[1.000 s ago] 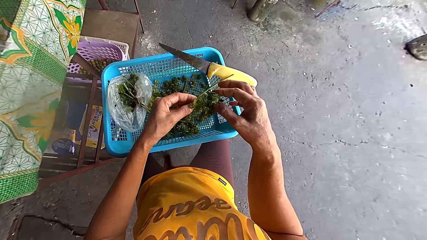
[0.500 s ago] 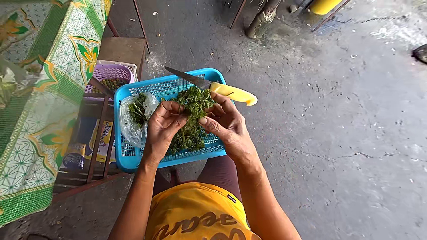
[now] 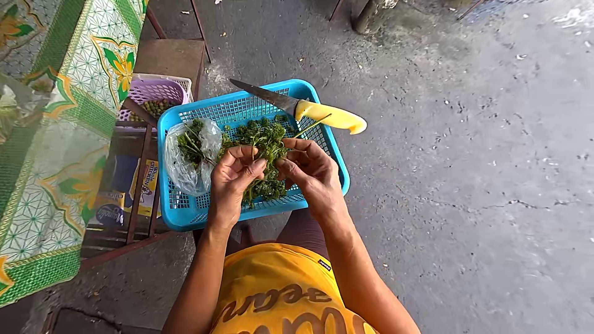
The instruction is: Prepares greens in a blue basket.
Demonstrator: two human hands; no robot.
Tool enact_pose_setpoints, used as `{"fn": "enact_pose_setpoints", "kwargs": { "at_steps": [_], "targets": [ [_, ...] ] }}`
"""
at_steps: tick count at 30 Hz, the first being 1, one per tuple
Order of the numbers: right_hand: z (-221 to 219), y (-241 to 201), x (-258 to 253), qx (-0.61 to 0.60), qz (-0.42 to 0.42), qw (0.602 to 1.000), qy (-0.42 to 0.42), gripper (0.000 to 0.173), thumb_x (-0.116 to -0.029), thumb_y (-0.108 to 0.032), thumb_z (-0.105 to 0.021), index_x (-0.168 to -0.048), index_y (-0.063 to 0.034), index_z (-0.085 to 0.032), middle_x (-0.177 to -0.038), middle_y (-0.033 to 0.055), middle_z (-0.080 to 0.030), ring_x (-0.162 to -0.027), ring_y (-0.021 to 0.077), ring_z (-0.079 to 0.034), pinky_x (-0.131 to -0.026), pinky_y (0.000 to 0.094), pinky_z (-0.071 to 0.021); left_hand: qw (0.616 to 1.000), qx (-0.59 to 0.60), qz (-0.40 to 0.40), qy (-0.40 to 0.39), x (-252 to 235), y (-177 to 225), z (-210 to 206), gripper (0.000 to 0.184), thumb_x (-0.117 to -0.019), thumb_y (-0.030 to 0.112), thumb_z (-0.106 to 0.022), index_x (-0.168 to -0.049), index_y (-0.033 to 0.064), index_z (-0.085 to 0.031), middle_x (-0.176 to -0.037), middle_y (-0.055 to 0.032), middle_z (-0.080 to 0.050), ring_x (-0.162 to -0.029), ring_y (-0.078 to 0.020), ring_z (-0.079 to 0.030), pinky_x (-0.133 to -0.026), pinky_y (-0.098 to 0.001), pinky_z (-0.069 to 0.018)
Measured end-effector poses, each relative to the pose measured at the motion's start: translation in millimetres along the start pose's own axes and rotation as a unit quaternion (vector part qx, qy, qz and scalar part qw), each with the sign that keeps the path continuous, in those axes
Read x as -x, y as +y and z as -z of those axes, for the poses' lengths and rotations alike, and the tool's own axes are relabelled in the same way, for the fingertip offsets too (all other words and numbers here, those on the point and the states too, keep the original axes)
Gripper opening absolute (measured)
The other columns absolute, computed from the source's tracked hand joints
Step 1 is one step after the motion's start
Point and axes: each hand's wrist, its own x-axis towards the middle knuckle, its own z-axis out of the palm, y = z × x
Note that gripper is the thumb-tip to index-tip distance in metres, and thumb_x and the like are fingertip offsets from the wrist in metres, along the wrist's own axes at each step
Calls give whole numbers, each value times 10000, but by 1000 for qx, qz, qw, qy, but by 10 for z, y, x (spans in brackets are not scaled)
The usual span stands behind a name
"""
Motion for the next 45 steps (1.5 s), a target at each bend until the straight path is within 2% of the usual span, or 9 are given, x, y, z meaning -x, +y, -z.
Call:
{"fn": "enact_pose_setpoints", "kwargs": {
  "at_steps": [4,9,16,22,28,31,36,40,45],
  "targets": [
    [124,37,-11,88,59,994,24,387,-959,-116,-658,-1341,-135,-595,-929,14,-700,-706,105,-659,-555,228,-542,993,108,52,-13,-32,-12,112,230,-972,63,-632,-1170,152,-707,-1019,-38,-717,-837,-98,-686,-774,-262,-590],
    [199,33,-8,154,161,974,36,352,-946,-70,-646,-1297,-55,-622,-954,17,-672,-734,56,-625,-578,182,-515,987,148,68,1,-47,-49,178,209,-1001,155,-594,-1167,214,-706,-1058,-15,-687,-884,-120,-680,-761,-303,-596],
    [262,62,28,195,138,970,50,282,-972,-130,-605,-1241,-83,-675,-1141,45,-665,-795,61,-648,-603,209,-538,978,195,70,5,-65,-63,173,225,-1029,128,-533,-1182,181,-689,-1035,-18,-664,-822,-124,-658,-741,-329,-595],
    [369,70,49,157,82,982,66,246,-1018,-151,-574,-1241,-113,-672,-1071,17,-699,-717,79,-662,-559,216,-549,978,195,67,11,-53,-36,195,236,-1038,126,-525,-1214,174,-675,-1058,-30,-669,-830,-125,-671,-724,-325,-604],
    [291,81,51,136,81,987,26,181,-1013,-133,-599,-1159,-89,-697,-818,-6,-703,-620,64,-651,-526,202,-544,980,191,51,-8,-90,4,189,219,-1065,168,-511,-1223,186,-662,-1084,-22,-655,-802,-98,-662,-670,-270,-594],
    [214,83,66,118,93,989,5,182,-1013,-133,-593,-1145,-81,-706,-763,-15,-683,-574,58,-626,-505,205,-537,991,135,20,-6,-117,17,148,222,-1060,157,-518,-1234,210,-644,-1098,-1,-638,-769,-61,-618,-637,-215,-553],
    [85,30,88,66,154,986,-5,199,-970,-84,-601,-1129,-45,-715,-746,-16,-665,-560,44,-583,-489,191,-502,999,-24,-44,7,-123,50,71,295,-1036,103,-545,-1296,229,-605,-1209,0,-655,-938,-79,-652,-703,-201,-547],
    [-29,-25,72,72,141,987,-22,219,-981,-96,-598,-1156,-44,-719,-703,-23,-649,-534,32,-563,-464,182,-478,999,-2,-45,-21,-122,57,20,308,-1013,63,-572,-1293,190,-587,-1180,-17,-646,-859,-81,-636,-733,-205,-546],
    [-56,38,60,67,98,993,2,211,-1001,-124,-580,-1148,-88,-726,-697,-28,-639,-518,45,-541,-455,193,-450,999,14,-31,-27,-99,32,27,375,-961,6,-640,-1279,199,-591,-1158,-18,-675,-938,-126,-693,-828,-287,-601]
  ]
}}
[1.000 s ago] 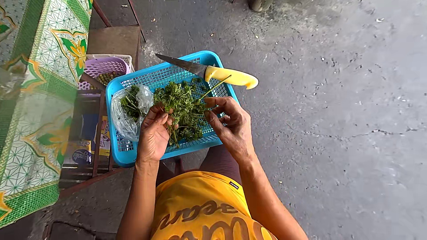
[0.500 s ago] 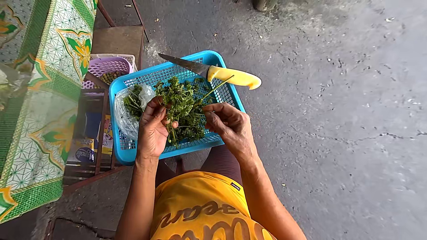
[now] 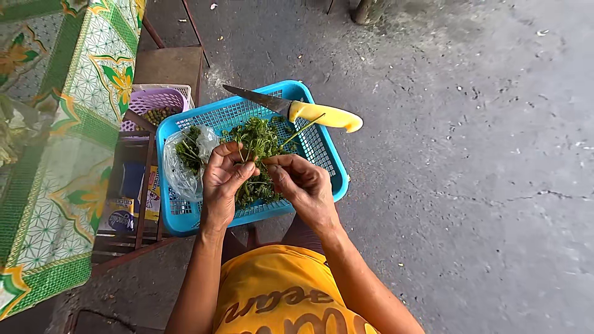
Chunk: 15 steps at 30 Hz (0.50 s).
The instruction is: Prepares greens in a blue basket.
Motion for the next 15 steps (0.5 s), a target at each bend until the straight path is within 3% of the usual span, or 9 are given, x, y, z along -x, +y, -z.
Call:
{"fn": "enact_pose_setpoints", "kwargs": {
  "at_steps": [5,10,13,15],
  "targets": [
    [8,-63,-13,-50,-6,999,20,161,-998,-148,-625,-1107,-76,-720,-662,-30,-617,-484,39,-504,-428,173,-413,997,-74,-11,6,49,-13,-52,392,-943,-3,-664,-1298,150,-597,-1120,-36,-678,-913,-133,-694,-830,-302,-604],
    [-48,-27,-42,-56,-59,995,53,157,-972,-243,-712,-1055,-109,-707,-652,-26,-634,-446,41,-482,-401,177,-387,987,-155,-42,-7,101,-28,-128,216,-986,37,-635,-1197,78,-656,-1092,-33,-690,-948,-109,-685,-846,-269,-591],
    [-59,-6,-43,-74,-71,993,65,108,-997,-178,-667,-1038,-93,-718,-653,-5,-643,-439,43,-482,-395,173,-383,990,-138,-30,4,113,-63,-161,169,-1009,50,-604,-1167,82,-654,-1096,-40,-687,-921,-111,-690,-804,-256,-592],
    [-58,9,-31,-85,-75,991,68,137,-1019,-171,-622,-1048,-94,-731,-654,-2,-634,-442,46,-469,-399,177,-378,994,-105,-11,32,110,-83,-166,161,-1015,59,-595,-1164,95,-644,-1118,-47,-679,-948,-143,-706,-834,-308,-615]
  ]
}}
